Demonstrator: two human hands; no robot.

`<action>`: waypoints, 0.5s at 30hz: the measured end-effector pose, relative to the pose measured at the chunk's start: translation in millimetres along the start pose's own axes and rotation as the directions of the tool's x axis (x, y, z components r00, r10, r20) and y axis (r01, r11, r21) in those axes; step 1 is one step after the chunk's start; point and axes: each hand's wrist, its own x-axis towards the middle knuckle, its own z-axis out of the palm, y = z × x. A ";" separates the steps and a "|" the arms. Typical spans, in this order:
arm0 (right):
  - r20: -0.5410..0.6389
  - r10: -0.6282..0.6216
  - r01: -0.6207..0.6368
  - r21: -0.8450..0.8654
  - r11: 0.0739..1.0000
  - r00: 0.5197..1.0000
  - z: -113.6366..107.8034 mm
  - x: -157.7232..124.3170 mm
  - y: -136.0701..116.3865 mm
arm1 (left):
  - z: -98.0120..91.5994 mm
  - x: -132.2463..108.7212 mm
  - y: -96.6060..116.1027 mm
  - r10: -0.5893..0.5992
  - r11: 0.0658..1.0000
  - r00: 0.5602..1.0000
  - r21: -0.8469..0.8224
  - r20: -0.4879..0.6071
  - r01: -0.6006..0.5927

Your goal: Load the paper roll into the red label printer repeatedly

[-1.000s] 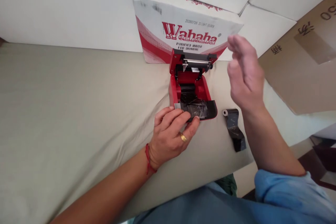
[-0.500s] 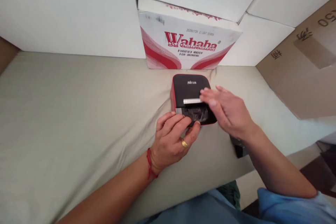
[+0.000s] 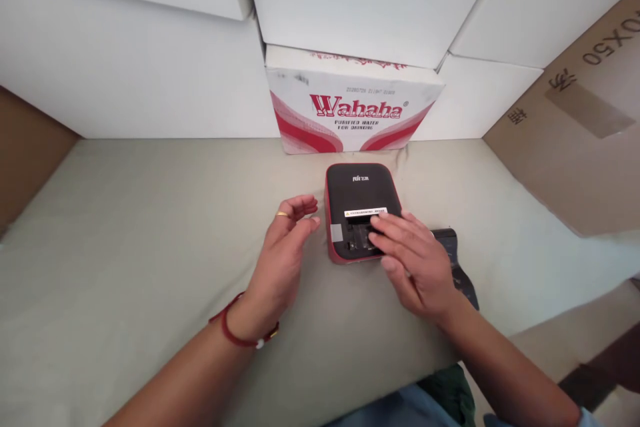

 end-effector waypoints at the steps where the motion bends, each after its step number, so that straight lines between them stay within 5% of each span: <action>1: -0.004 -0.015 0.015 -0.004 1.000 1.000 0.5 -6.8 -3.6 | -3.7 3.6 0.8 -0.014 1.000 0.997 -0.005 0.076 0.014; 6: -0.023 0.036 -0.036 0.002 0.999 0.999 0.9 -28.2 -10.1 | -20.2 24.5 -8.8 0.099 0.994 0.902 -0.010 0.419 -0.105; 15: 0.019 0.058 -0.057 -0.043 0.997 0.998 -3.7 -28.4 -14.2 | -6.6 37.2 -38.2 0.184 0.983 0.844 -0.109 0.504 -0.149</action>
